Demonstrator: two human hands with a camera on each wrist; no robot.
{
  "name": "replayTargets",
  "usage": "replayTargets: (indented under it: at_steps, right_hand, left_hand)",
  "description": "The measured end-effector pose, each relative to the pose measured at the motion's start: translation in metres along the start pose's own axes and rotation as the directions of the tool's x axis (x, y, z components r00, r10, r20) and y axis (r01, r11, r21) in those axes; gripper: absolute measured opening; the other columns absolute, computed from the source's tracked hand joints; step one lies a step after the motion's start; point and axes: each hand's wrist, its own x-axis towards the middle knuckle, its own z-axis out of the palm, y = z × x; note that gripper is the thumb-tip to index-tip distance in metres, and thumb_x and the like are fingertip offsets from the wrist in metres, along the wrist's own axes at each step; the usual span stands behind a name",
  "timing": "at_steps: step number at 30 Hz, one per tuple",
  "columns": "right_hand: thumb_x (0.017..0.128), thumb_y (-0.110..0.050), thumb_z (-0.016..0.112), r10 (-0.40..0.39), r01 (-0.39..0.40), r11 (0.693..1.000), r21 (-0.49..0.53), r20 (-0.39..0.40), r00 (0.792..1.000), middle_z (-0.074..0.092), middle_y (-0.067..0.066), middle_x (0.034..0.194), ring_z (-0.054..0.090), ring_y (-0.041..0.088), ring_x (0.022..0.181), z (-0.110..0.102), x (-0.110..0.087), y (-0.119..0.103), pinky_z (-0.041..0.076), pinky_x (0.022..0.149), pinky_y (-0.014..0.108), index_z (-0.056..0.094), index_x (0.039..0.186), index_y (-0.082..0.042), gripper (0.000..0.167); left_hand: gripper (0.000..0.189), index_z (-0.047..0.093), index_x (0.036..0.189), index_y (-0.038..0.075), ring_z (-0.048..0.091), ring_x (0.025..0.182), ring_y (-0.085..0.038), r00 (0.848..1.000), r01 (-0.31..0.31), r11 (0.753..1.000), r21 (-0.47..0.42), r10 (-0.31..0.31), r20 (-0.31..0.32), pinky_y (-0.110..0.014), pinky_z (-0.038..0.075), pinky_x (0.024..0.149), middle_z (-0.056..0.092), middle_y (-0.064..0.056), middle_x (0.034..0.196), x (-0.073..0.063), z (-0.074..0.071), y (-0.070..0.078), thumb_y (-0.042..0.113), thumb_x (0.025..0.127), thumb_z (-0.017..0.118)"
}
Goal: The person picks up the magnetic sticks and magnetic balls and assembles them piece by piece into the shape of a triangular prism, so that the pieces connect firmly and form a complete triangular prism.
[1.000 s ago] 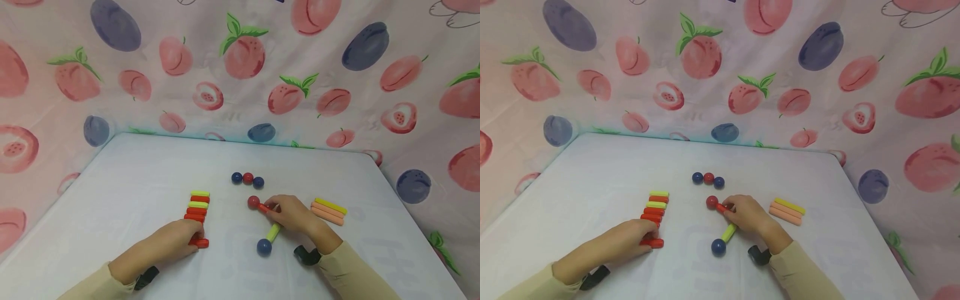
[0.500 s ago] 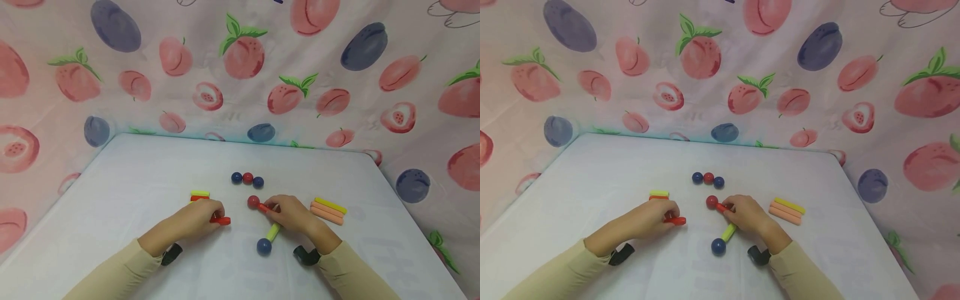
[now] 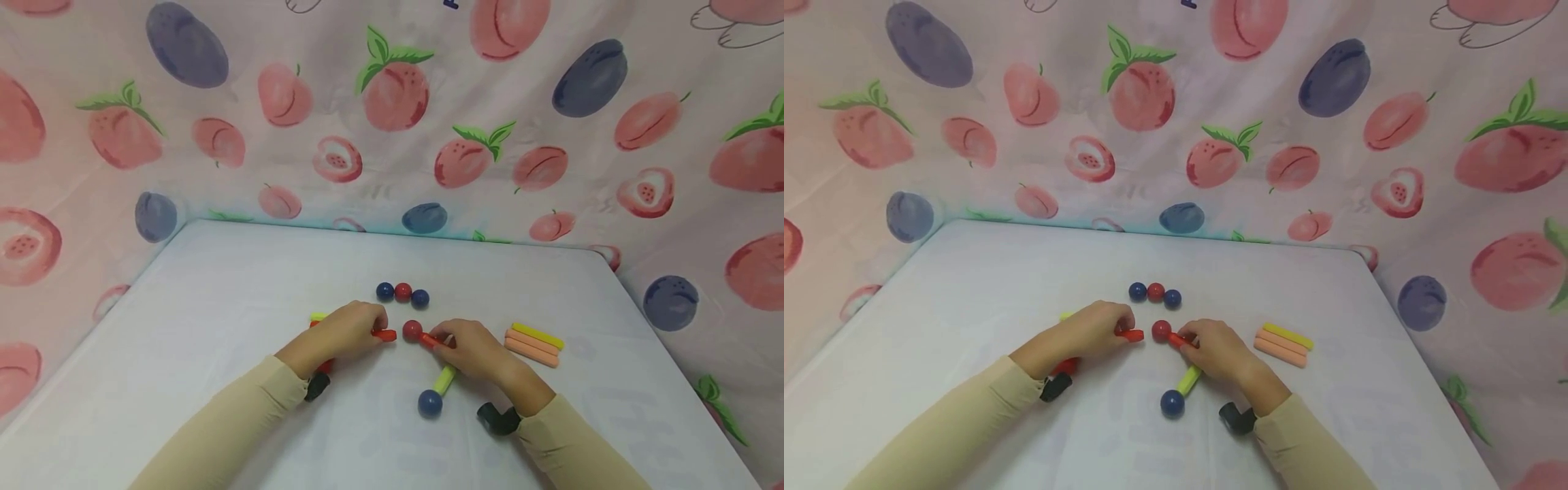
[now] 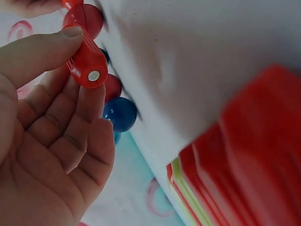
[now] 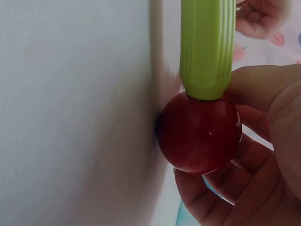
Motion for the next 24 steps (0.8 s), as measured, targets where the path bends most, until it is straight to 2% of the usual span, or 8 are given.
replayTargets:
  at_steps: [7,18,24]
  right_hand:
    - [0.092,-0.014,0.073,-0.006,0.006,1.0,0.005,-0.006,1.0,0.064,-0.004,0.093,0.055,0.015,0.08,0.0,0.001,0.001,0.051,0.069,0.028,0.073,0.118,-0.013,0.027]
    - [0.092,-0.014,0.073,-0.021,0.021,1.0,-0.008,-0.014,1.0,0.065,-0.004,0.093,0.055,0.014,0.079,0.0,-0.001,0.001,0.051,0.069,0.028,0.073,0.118,-0.013,0.027]
    - [0.091,-0.015,0.073,0.002,-0.002,1.0,0.017,0.004,1.0,0.065,-0.004,0.093,0.057,0.013,0.076,0.0,-0.003,-0.001,0.052,0.067,0.026,0.072,0.119,-0.013,0.027]
  left_hand:
    - [0.014,0.068,0.098,0.013,0.057,0.082,-0.017,1.0,0.001,1.0,-0.002,-0.001,0.009,-0.028,0.051,0.081,0.061,0.003,0.082,0.014,0.004,0.001,0.012,0.088,0.077]
    - [0.013,0.068,0.098,0.013,0.057,0.081,-0.018,1.0,0.021,1.0,-0.015,-0.02,0.019,-0.029,0.051,0.08,0.06,0.002,0.082,0.017,0.003,0.007,0.009,0.088,0.076]
    - [0.013,0.068,0.098,0.012,0.057,0.082,-0.018,1.0,0.014,1.0,0.003,-0.014,0.022,-0.029,0.051,0.08,0.06,0.002,0.082,0.019,0.004,0.008,0.008,0.088,0.076]
